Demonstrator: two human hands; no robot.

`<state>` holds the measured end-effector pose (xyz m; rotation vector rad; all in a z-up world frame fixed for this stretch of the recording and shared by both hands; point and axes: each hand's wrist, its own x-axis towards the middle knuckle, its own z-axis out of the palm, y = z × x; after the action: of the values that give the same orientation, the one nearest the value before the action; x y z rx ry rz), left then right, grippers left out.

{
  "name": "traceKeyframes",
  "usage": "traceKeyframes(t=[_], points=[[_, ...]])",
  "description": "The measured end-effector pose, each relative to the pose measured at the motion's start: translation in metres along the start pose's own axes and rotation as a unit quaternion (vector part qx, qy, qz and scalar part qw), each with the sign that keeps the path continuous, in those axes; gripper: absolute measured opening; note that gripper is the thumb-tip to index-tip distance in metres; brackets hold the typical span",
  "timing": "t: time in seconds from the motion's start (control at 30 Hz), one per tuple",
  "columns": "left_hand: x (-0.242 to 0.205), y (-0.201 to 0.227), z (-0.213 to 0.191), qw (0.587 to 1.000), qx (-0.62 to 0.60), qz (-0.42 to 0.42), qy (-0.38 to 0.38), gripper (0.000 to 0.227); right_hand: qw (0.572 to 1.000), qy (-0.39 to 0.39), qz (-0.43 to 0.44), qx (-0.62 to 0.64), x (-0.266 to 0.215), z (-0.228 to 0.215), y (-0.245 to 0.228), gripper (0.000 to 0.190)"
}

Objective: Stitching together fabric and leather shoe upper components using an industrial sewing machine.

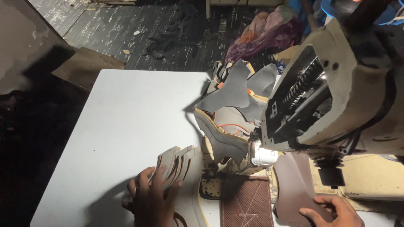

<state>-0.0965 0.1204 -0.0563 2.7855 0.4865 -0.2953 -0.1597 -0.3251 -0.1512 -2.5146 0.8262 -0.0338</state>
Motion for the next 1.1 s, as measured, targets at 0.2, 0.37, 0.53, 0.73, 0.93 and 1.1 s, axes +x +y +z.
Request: traceKeyframes(t=[0.2, 0.37, 0.53, 0.73, 0.93, 1.1], points=[[-0.022, 0.043, -0.020, 0.996, 0.053, 0.057, -0.048, 0.058, 0.999, 0.003, 0.002, -0.048, -0.007, -0.016, -0.013, 0.033], [-0.013, 0.039, -0.014, 0.989, -0.092, 0.088, -0.075, 0.043, 0.992, -0.038, 0.005, 0.116, -0.017, -0.019, -0.021, 0.022], [-0.009, 0.038, -0.033, 0.932, -0.260, -0.032, -0.250, 0.042, 0.915, -0.216, -0.093, 0.328, -0.041, -0.009, -0.061, 0.024], [-0.038, 0.012, 0.022, 0.753, -0.594, 0.253, -0.128, 0.038, 0.881, -0.331, -0.124, 0.314, -0.071, 0.026, -0.112, 0.034], [-0.024, 0.019, 0.054, 0.677, -0.667, -0.005, -0.312, 0.054, 0.771, -0.416, -0.158, 0.456, -0.078, 0.032, -0.140, 0.030], [-0.013, 0.001, 0.087, 0.819, -0.518, 0.076, -0.236, 0.067, 0.736, -0.488, -0.034, 0.468, -0.072, 0.032, -0.109, 0.027]])
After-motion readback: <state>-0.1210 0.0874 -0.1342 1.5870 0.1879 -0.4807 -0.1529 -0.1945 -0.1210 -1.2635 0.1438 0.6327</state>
